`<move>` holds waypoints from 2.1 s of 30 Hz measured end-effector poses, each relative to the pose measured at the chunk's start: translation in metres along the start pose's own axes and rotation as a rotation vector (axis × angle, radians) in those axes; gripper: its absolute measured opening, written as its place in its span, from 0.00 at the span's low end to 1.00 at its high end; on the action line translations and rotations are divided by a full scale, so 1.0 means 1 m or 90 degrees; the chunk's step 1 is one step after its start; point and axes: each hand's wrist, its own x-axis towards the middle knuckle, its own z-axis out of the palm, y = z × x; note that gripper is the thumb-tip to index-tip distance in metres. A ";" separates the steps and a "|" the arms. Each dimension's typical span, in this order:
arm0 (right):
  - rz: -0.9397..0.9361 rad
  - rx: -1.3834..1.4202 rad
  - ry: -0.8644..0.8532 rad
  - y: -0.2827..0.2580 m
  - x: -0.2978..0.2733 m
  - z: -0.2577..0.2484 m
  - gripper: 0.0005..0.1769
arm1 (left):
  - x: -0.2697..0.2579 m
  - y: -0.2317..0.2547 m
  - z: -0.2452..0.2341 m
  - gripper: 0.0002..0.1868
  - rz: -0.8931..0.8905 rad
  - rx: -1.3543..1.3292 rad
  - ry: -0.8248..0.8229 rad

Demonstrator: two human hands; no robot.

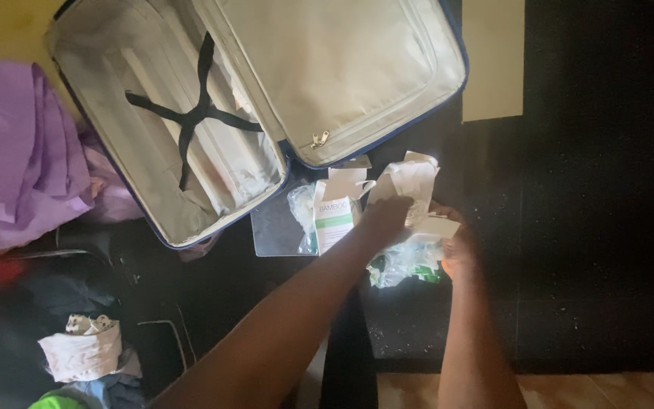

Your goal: Unpacking items and clothes from a suitcase.

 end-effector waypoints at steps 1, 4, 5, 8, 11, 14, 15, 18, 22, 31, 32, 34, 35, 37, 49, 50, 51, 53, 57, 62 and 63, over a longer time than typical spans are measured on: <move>0.001 -0.001 -0.001 0.010 0.007 -0.009 0.15 | 0.006 -0.005 0.001 0.29 -0.002 -0.001 0.000; -0.079 0.036 0.005 0.025 0.020 -0.020 0.18 | 0.029 -0.032 0.019 0.24 -0.002 -0.021 -0.025; -0.070 0.042 0.018 0.021 0.017 -0.016 0.16 | 0.039 -0.049 0.036 0.20 0.024 -0.043 0.019; -0.053 0.025 0.048 0.011 0.007 -0.008 0.14 | 0.027 -0.040 0.006 0.18 0.000 -0.087 0.063; -0.036 -0.065 0.122 -0.020 -0.027 0.020 0.14 | 0.012 -0.017 -0.036 0.20 -0.101 -0.162 0.074; -0.011 -0.154 0.195 -0.024 -0.029 0.018 0.14 | 0.026 -0.041 -0.010 0.22 0.013 -0.178 0.143; 0.008 -0.171 0.215 -0.017 -0.022 0.011 0.16 | 0.033 -0.057 0.008 0.23 0.178 -0.136 0.198; -0.045 -0.308 0.199 0.018 0.001 -0.030 0.15 | 0.039 -0.061 0.016 0.25 0.157 -0.089 0.130; -0.201 -0.503 0.222 -0.042 -0.044 0.027 0.19 | 0.086 -0.123 0.093 0.14 0.328 0.057 0.178; -0.456 -0.885 0.163 0.010 0.017 0.016 0.12 | -0.002 -0.065 0.052 0.21 -0.185 -0.797 0.237; -0.318 -0.835 0.145 0.003 0.013 0.025 0.12 | -0.020 -0.053 0.037 0.24 -0.156 -0.923 0.193; -0.184 -0.782 0.125 -0.028 -0.018 0.057 0.14 | -0.050 -0.032 0.008 0.27 -0.123 -1.052 0.147; -0.117 -0.659 0.142 -0.051 -0.045 0.081 0.20 | -0.062 -0.023 -0.005 0.29 -0.217 -1.038 0.127; -0.052 -0.533 0.159 -0.076 -0.085 0.104 0.28 | -0.083 -0.027 -0.002 0.31 -0.309 -1.019 0.106; 0.004 0.149 0.016 0.000 -0.155 -0.042 0.30 | -0.205 -0.034 -0.026 0.33 -0.302 -1.088 0.086; 0.019 0.161 0.000 -0.002 -0.160 -0.037 0.29 | -0.208 -0.032 -0.030 0.33 -0.276 -1.055 0.064; 0.035 0.173 -0.015 -0.004 -0.165 -0.032 0.28 | -0.211 -0.031 -0.034 0.33 -0.249 -1.023 0.041; 0.015 0.180 -0.029 0.024 -0.149 -0.038 0.26 | -0.217 -0.020 -0.053 0.34 -0.245 -1.052 -0.025; 0.149 -0.176 0.179 -0.017 -0.144 0.048 0.20 | -0.224 -0.006 -0.066 0.37 -0.213 -0.915 -0.113; 0.107 -0.065 0.250 -0.032 -0.127 0.146 0.16 | -0.238 -0.032 -0.070 0.36 -0.249 -0.644 -0.106; 0.075 -0.009 0.244 -0.024 -0.117 0.152 0.15 | -0.241 -0.040 -0.067 0.32 -0.320 -0.637 -0.072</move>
